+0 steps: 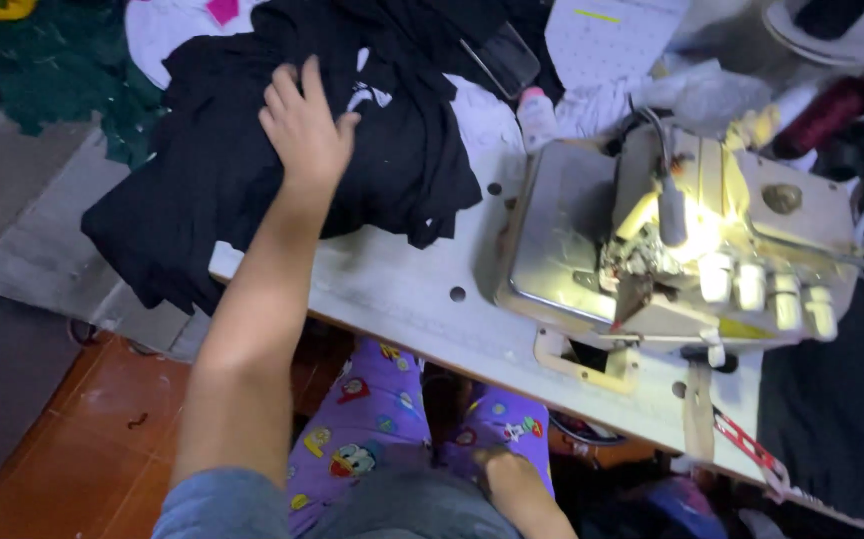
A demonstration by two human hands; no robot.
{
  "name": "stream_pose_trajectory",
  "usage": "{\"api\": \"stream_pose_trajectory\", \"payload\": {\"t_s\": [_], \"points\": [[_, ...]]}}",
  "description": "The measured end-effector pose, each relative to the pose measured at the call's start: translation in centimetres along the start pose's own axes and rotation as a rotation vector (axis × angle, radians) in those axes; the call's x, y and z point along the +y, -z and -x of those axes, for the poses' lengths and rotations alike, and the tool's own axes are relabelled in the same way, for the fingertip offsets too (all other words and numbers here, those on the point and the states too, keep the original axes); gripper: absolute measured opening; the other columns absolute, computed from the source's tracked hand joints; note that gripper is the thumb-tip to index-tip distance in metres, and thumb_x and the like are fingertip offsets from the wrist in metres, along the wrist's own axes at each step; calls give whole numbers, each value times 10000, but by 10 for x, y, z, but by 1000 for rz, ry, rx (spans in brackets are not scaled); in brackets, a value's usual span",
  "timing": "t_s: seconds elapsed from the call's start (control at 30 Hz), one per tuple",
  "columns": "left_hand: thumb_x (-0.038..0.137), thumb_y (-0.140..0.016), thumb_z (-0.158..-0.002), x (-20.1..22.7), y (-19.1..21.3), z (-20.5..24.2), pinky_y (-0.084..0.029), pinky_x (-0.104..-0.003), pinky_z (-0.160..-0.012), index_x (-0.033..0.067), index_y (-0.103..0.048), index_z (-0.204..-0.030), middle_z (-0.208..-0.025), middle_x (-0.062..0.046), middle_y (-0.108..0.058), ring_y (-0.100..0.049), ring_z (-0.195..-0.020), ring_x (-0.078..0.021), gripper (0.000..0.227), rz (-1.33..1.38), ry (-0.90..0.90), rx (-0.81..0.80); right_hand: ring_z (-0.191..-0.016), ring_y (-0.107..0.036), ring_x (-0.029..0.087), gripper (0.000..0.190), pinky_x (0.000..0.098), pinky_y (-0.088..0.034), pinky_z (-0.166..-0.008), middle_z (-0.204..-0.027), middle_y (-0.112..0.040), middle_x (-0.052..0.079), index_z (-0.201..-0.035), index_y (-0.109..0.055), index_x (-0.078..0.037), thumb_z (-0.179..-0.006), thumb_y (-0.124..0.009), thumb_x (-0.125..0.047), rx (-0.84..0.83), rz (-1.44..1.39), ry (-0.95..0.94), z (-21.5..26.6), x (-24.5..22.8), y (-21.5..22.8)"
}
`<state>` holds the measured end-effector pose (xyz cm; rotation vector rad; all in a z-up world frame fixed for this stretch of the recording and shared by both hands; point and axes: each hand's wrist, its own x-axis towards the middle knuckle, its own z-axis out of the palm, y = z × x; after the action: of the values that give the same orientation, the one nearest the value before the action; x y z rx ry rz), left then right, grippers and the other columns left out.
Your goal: The person is organizing, inspecting, and folding black fabric components on a sewing table next to an overlock machine.
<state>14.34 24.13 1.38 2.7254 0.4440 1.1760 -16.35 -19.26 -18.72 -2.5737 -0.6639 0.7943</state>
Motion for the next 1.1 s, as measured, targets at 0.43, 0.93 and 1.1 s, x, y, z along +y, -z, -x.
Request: {"api": "stream_pose_trajectory", "payload": {"t_s": [0.43, 0.93, 1.1], "points": [[91, -707, -872, 110, 116, 82, -463, -412, -936, 61, -667, -1034, -1096, -121, -615, -577, -1027, -297, 169, 1143, -686, -266, -1202, -666, 213, 726, 358, -507, -1054, -1331, -666, 95, -1367, -488, -115, -776, -861, -313, 235, -783, 226, 14, -78, 141], [555, -568, -938, -19, 17, 120, -505, -317, -775, 200, -459, -1452, -1126, -90, -512, -555, -966, -181, 634, 1176, 510, -419, -665, -572, 214, 143, 372, -430, -624, -736, -615, 69, -759, -629, -60, -829, -728, -136, 586, -951, 393, 44, -35, 104], [348, -745, -844, -18, -10, 62, -335, -254, -406, 194, -542, -1104, -646, 5, -497, -475, -494, -91, 364, 1265, 713, -538, -801, -670, 263, 217, 362, -538, -719, -1011, -669, 135, -1194, -717, 35, -979, -706, 10, 223, -415, 1068, 54, -141, 128]]}}
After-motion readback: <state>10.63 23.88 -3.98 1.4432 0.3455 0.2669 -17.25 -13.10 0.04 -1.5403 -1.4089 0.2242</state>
